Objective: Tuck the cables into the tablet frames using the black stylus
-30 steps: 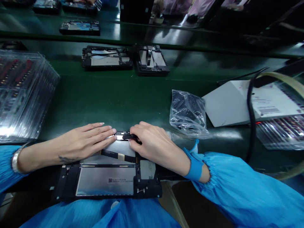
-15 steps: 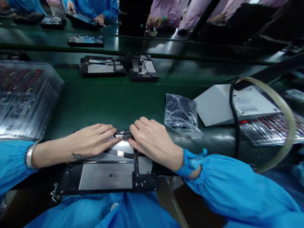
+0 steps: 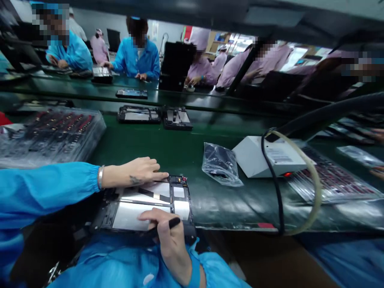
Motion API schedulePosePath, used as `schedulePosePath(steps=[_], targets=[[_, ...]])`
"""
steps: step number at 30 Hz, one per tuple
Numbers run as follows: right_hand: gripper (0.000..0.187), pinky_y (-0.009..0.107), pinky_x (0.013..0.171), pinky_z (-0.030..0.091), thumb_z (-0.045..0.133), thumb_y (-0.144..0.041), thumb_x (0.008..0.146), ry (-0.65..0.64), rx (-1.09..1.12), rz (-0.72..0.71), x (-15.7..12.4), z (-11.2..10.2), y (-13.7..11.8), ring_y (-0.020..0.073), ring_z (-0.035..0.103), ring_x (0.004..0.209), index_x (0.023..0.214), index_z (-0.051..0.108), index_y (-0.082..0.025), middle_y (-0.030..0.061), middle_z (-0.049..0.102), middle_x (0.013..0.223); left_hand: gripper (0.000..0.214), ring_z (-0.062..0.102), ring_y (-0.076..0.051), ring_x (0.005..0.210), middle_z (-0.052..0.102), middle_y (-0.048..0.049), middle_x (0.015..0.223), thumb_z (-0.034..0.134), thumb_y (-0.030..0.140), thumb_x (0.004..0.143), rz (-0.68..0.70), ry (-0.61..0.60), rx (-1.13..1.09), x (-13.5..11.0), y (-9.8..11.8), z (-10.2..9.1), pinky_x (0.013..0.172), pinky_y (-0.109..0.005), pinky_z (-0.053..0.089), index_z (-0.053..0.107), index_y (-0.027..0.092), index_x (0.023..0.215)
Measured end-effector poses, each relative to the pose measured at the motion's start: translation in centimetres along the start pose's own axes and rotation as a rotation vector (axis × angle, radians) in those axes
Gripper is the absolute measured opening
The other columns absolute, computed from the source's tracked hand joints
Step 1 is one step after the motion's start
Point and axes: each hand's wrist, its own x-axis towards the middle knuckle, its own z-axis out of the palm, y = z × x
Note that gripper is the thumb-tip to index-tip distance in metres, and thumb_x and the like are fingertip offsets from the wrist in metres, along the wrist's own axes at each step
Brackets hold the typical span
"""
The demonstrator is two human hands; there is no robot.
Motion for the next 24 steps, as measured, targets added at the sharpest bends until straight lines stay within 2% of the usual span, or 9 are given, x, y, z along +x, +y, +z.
schedulePosePath(steps=[3,5,8,10,15,17,20,22,24], targets=[[0.049,0.025,0.073,0.049,0.035,-0.055,0.104,-0.034,-0.198,-0.29,1.0,0.2,0.2,0.0138,0.059,0.083,0.129,0.065,-0.026,0.0058,0.063,0.093,0.024,0.059,-0.02,0.092,0.067,-0.0094,0.101,0.052,0.015,0.096,-0.204,-0.002,-0.271,0.3,-1.7,0.3,0.07,-0.027,0.035,0.071,0.016,0.11],[0.045,0.028,0.084,0.05,0.039,-0.049,0.104,-0.048,-0.308,-0.413,1.7,-0.1,0.1,0.0159,0.059,0.099,0.137,0.058,-0.025,0.0075,0.061,0.104,0.021,0.062,-0.016,0.082,0.069,-0.0062,0.091,0.053,0.02,0.097,-0.266,-0.018,-0.344,0.3,-2.6,0.3,0.068,-0.023,0.037,0.074,0.015,0.098],[0.034,0.027,0.094,0.049,0.046,-0.028,0.104,-0.004,-0.425,-0.427,2.0,-0.2,0.4,0.0152,0.056,0.111,0.136,0.056,-0.02,0.0091,0.057,0.115,0.017,0.062,-0.012,0.073,0.069,-0.0027,0.079,0.061,0.024,0.092,-0.319,-0.03,-0.447,0.2,-3.3,-0.5,0.064,-0.019,0.037,0.075,0.015,0.091],[0.034,0.026,0.097,0.049,0.05,-0.016,0.1,0.013,-0.463,-0.423,2.0,0.0,0.7,0.0146,0.056,0.112,0.133,0.057,-0.019,0.009,0.057,0.116,0.016,0.062,-0.011,0.072,0.069,-0.0012,0.078,0.063,0.026,0.09,-0.324,-0.02,-0.495,0.0,-3.3,-1.6,0.063,-0.018,0.038,0.075,0.015,0.09],[0.05,0.023,0.086,0.054,0.043,-0.001,0.096,-0.054,-0.394,-0.506,2.2,-0.2,0.6,0.0108,0.062,0.094,0.142,0.049,-0.017,0.0058,0.062,0.099,0.023,0.059,-0.009,0.074,0.069,0.0004,0.085,0.058,0.034,0.094,-0.253,0.024,-0.611,-1.1,-2.5,-4.1,0.061,-0.017,0.037,0.071,0.015,0.095],[0.045,0.028,0.091,0.056,0.039,-0.004,0.098,-0.191,-0.448,-0.585,2.5,-1.2,0.1,0.0136,0.064,0.105,0.141,0.048,-0.014,0.0091,0.064,0.108,0.028,0.058,-0.01,0.073,0.068,-0.0002,0.085,0.059,0.039,0.093,-0.233,0.028,-0.696,-1.5,-2.2,-4.7,0.059,-0.018,0.037,0.069,0.014,0.097],[0.033,0.045,0.11,0.048,0.048,-0.028,0.103,-0.433,-0.762,-0.805,3.2,-3.8,-0.9,0.0239,0.054,0.13,0.13,0.055,-0.011,0.0152,0.06,0.128,0.031,0.057,-0.011,0.073,0.067,-0.0024,0.084,0.062,0.04,0.09,-0.239,0.059,-0.855,-2.0,-2.0,-5.3,0.059,-0.018,0.037,0.068,0.011,0.099],[0.029,0.049,0.118,0.038,0.056,-0.026,0.1,-0.482,-1.011,-0.937,3.8,-5.9,-1.3,0.0258,0.049,0.135,0.125,0.061,-0.013,0.0142,0.058,0.133,0.031,0.057,-0.011,0.073,0.066,-0.0038,0.084,0.065,0.037,0.087,-0.266,0.119,-0.958,-2.3,-1.9,-5.9,0.059,-0.018,0.037,0.069,0.009,0.101],[0.027,0.046,0.12,0.036,0.055,-0.011,0.096,-0.459,-1.083,-1.01,4.4,-7.6,-1.5,0.0234,0.051,0.134,0.121,0.064,-0.015,0.012,0.059,0.133,0.033,0.054,-0.01,0.068,0.064,-0.0028,0.08,0.068,0.032,0.084,-0.313,0.18,-1.08,-2.5,-1.8,-6.3,0.056,-0.017,0.036,0.069,0.009,0.107]])
